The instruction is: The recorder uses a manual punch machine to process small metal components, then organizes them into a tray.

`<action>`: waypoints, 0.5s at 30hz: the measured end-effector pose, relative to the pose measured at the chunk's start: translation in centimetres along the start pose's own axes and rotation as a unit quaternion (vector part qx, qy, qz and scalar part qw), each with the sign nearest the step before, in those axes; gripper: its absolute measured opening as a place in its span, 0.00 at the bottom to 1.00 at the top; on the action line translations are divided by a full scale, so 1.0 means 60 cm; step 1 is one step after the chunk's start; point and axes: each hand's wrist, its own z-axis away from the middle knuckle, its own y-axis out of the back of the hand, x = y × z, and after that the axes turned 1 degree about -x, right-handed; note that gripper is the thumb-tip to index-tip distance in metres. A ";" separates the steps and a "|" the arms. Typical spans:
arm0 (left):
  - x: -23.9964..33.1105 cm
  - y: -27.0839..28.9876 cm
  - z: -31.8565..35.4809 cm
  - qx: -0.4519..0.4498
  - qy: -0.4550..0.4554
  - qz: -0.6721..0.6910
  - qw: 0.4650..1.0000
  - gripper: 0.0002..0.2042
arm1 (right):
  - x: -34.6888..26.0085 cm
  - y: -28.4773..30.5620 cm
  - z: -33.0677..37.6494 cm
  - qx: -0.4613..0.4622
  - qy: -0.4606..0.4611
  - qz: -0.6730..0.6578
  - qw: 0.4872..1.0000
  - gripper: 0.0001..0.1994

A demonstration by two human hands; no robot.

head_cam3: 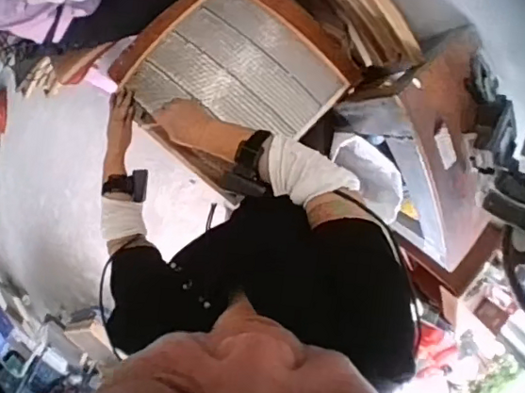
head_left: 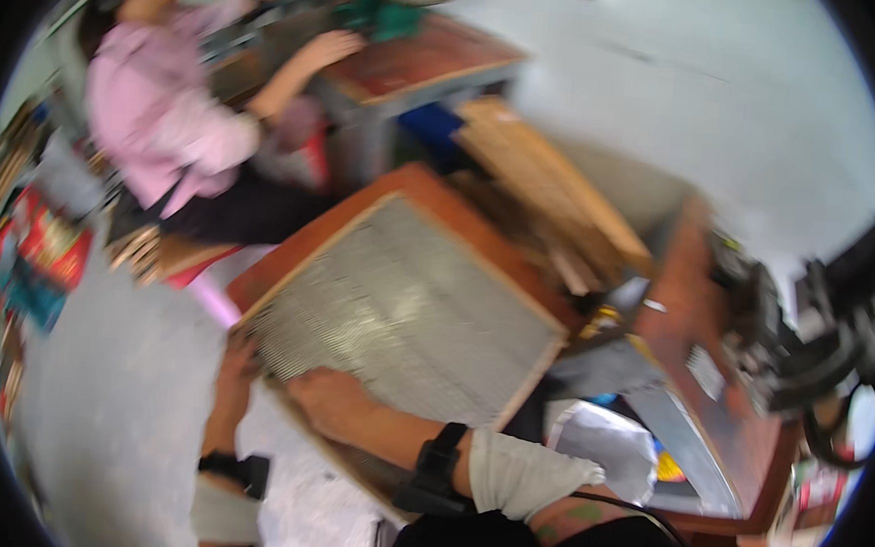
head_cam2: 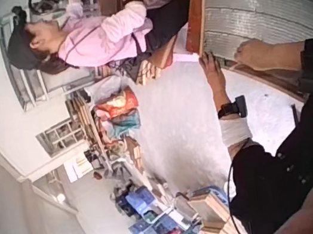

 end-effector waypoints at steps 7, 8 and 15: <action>0.001 0.011 0.000 -0.015 0.005 -0.068 0.998 0.23 | 0.074 0.277 0.279 0.185 -0.062 0.069 0.978 0.05; 0.006 0.004 -0.007 -0.018 -0.003 -0.067 0.998 0.23 | 0.079 0.317 0.333 0.233 -0.081 0.111 0.963 0.08; -0.020 0.013 0.004 -0.022 0.010 -0.112 0.993 0.24 | 0.109 0.461 0.606 0.427 -0.366 -0.031 0.826 0.07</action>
